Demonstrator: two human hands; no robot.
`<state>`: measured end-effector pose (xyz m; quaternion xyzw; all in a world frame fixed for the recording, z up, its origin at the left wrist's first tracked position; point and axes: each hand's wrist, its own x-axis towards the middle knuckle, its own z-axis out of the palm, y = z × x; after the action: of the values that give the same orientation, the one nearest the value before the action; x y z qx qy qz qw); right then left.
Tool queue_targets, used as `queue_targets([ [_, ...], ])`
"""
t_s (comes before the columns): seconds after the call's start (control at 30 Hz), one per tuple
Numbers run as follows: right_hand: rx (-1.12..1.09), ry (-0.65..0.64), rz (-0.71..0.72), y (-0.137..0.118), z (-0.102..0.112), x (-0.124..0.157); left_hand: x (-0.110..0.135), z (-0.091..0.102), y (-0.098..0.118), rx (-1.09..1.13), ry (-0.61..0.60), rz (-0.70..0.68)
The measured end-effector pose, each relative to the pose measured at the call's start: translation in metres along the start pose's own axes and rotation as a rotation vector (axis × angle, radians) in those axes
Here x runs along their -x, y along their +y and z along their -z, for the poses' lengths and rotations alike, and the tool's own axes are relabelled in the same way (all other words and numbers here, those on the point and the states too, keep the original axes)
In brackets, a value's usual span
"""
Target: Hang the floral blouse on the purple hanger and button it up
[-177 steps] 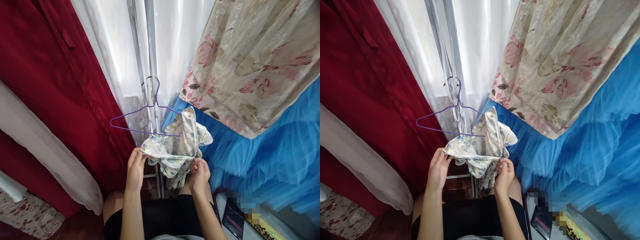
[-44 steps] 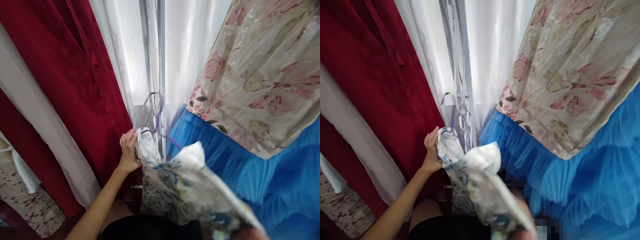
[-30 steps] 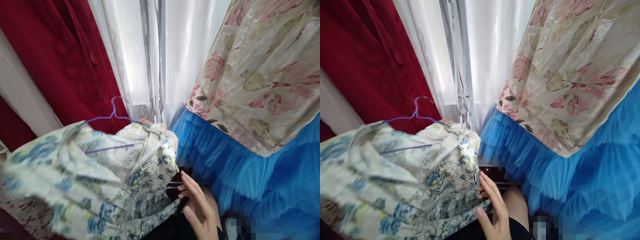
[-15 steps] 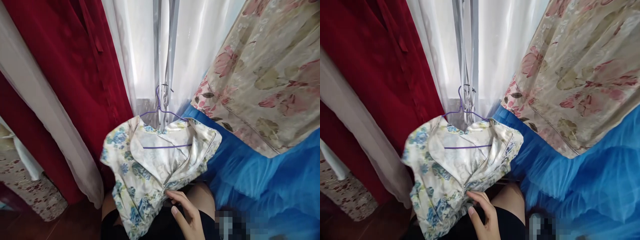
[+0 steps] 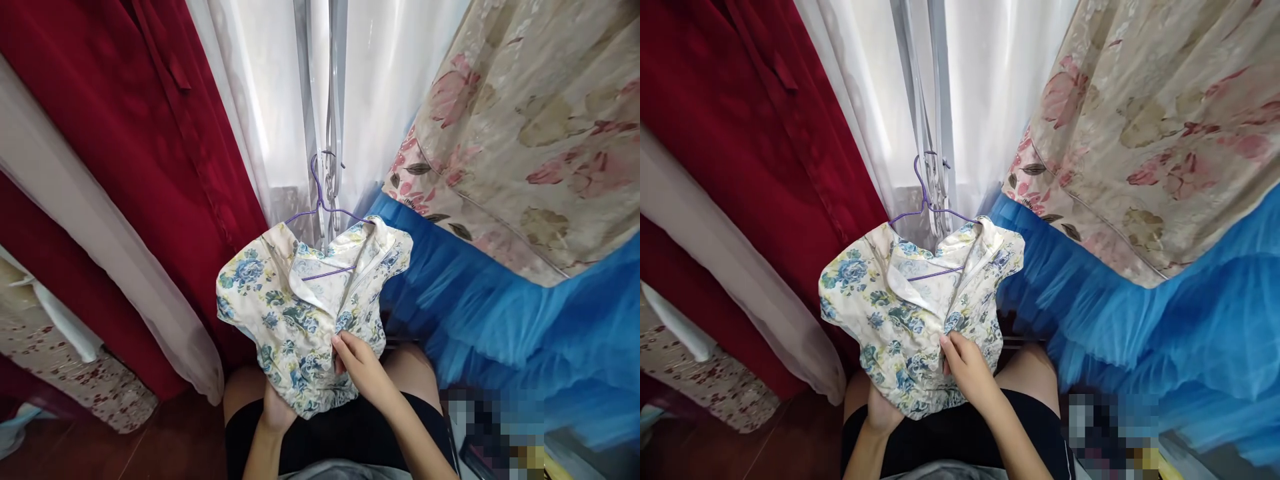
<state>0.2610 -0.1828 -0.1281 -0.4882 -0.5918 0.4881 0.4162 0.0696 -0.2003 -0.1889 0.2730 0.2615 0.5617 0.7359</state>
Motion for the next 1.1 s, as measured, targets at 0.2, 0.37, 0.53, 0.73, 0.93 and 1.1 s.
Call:
queue_targets([
  [0.2, -0.119, 0.075, 0.023, 0.004, -0.008, -0.008, 0.008, 0.029, 0.003, -0.127, 0.141, 0.075],
  [0.37, -0.161, 0.131, 0.011, 0.015, -0.008, -0.003, 0.004, 0.018, -0.001, -0.259, 0.129, 0.138],
  [0.53, -0.174, 0.108, 0.049, 0.009, -0.014, -0.003, 0.004, 0.015, -0.004, -0.255, 0.064, 0.186],
  [0.73, -0.257, 0.190, 0.055, 0.008, 0.001, 0.003, -0.009, 0.021, 0.005, -0.360, 0.405, -0.037],
  [0.93, -0.342, 0.111, 0.014, 0.009, 0.001, 0.011, -0.029, 0.018, -0.012, -0.641, 0.662, -0.470],
  [1.1, -0.428, 0.100, -0.068, 0.001, -0.007, 0.013, -0.017, -0.013, -0.035, -1.069, 0.534, -0.816],
])
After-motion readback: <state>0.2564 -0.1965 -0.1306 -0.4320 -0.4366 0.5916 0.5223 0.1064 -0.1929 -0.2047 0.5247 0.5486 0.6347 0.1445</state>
